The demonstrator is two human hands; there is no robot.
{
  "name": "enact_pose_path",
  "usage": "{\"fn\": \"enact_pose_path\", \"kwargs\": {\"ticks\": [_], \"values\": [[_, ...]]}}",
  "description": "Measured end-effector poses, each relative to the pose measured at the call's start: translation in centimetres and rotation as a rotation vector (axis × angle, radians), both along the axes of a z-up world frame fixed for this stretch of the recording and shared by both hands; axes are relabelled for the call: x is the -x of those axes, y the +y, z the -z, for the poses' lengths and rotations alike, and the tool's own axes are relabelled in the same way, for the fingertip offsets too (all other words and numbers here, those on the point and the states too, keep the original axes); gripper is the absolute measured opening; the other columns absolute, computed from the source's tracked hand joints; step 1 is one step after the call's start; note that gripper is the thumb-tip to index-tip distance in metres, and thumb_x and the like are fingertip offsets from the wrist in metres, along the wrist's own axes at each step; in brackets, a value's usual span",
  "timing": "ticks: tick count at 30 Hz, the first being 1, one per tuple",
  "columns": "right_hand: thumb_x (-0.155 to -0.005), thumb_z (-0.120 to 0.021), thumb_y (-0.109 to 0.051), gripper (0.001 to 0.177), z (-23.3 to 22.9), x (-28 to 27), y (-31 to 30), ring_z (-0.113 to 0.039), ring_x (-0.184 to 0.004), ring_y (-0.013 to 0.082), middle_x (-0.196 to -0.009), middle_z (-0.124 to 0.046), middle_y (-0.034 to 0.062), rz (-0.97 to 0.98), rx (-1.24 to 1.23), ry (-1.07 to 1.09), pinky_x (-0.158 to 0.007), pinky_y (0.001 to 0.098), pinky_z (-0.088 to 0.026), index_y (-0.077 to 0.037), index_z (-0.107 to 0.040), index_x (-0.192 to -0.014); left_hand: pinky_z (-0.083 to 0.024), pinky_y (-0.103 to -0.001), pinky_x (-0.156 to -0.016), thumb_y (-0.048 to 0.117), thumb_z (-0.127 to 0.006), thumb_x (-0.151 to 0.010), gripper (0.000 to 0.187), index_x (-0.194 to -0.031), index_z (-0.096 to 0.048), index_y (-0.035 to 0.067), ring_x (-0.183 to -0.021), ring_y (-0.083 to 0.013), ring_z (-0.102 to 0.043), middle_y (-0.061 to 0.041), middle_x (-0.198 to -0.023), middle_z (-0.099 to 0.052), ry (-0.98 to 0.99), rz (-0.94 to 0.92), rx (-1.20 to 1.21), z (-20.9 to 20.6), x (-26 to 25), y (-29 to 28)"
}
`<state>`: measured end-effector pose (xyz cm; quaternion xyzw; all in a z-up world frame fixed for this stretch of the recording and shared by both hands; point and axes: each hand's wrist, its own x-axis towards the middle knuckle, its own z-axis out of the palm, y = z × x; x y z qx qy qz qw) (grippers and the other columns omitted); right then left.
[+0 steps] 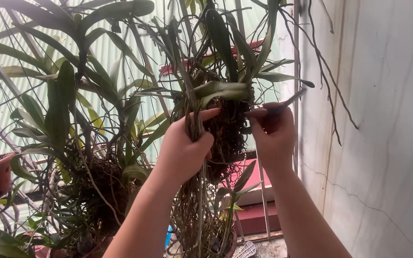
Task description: The person uses pruning shears to trim long, dry roots and stems from several hanging and potted orchid plants on a balcony. They gather the cuttings and place them into a bucket, then continue trimming additional plants along the railing.
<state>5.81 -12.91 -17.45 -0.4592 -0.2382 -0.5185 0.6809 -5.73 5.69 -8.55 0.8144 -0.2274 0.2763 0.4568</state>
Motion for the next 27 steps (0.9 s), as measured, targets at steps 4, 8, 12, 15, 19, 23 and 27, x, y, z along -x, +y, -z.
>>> {"fn": "enact_pose_path", "kwargs": {"ticks": [4,8,12,15,19,23,27], "values": [[-0.089,-0.079,0.016,0.050,-0.6,0.4,0.0,-0.079,-0.101,0.0237,-0.104,-0.074,0.0146,-0.122,0.070,-0.013,-0.090,0.0360,-0.065,-0.002,-0.054,-0.129,-0.055,-0.029,-0.063,0.011,-0.059,-0.084,0.058,-0.137,-0.079,0.020,-0.057,-0.0188,-0.064,-0.004,-0.047,-0.063,-0.120,0.062,0.064,2.4,-1.6,0.8],[-0.092,-0.078,0.013,0.046,-0.9,0.5,-0.6,-0.078,-0.102,0.0231,-0.105,-0.076,0.0158,-0.137,0.128,-0.016,-0.091,0.0355,-0.065,-0.002,-0.055,-0.129,-0.054,-0.029,-0.061,0.009,-0.060,-0.085,0.056,-0.138,-0.077,0.017,-0.056,-0.0178,-0.064,-0.005,-0.048,-0.064,-0.158,0.099,0.114,2.2,-1.2,0.9],[-0.098,-0.074,0.010,0.041,-0.5,1.3,-1.5,-0.077,-0.106,0.0242,-0.110,-0.076,0.0172,-0.101,0.171,-0.023,-0.092,0.0364,-0.064,-0.003,-0.053,-0.131,-0.051,-0.026,-0.053,0.010,-0.063,-0.084,0.044,-0.123,-0.084,0.013,-0.049,-0.0161,-0.059,-0.004,-0.045,-0.061,-0.053,0.199,0.102,1.6,0.8,2.0],[-0.104,-0.068,0.006,0.036,1.0,2.2,-2.2,-0.076,-0.114,0.0277,-0.116,-0.074,0.0203,-0.104,0.181,-0.066,-0.101,0.0398,-0.063,0.000,-0.049,-0.134,-0.050,-0.026,-0.050,0.004,-0.062,-0.083,0.040,-0.115,-0.085,0.005,-0.045,-0.0152,-0.060,-0.005,-0.047,-0.062,0.064,0.329,0.000,1.6,2.4,3.7],[-0.108,-0.059,0.000,0.041,3.4,3.9,-3.3,-0.068,-0.125,0.0244,-0.136,-0.066,0.0209,-0.128,0.238,-0.077,-0.112,0.0381,-0.057,0.001,-0.041,-0.145,-0.050,-0.025,-0.048,-0.002,-0.061,-0.082,0.037,-0.111,-0.084,-0.005,-0.044,-0.0146,-0.062,-0.005,-0.047,-0.060,0.121,0.428,-0.041,3.4,3.2,5.5],[-0.108,-0.046,-0.001,0.046,6.1,6.2,-4.0,-0.059,-0.138,0.0254,-0.154,-0.057,0.0232,-0.195,0.223,-0.003,-0.121,0.0392,-0.048,-0.001,-0.035,-0.153,-0.052,-0.026,-0.048,-0.002,-0.063,-0.085,0.034,-0.112,-0.084,-0.005,-0.044,-0.0159,-0.065,-0.007,-0.050,-0.064,0.163,0.436,0.032,5.9,3.0,7.4],[-0.104,-0.044,0.013,0.051,8.7,7.4,-5.1,-0.062,-0.137,0.0304,-0.153,-0.059,0.0243,-0.182,0.243,0.146,-0.122,0.0422,-0.050,0.001,-0.039,-0.153,-0.049,-0.026,-0.046,0.001,-0.065,-0.093,0.026,-0.111,-0.083,0.001,-0.047,-0.0130,-0.059,-0.004,-0.059,-0.063,0.194,0.360,0.021,6.1,4.6,8.4]]}}
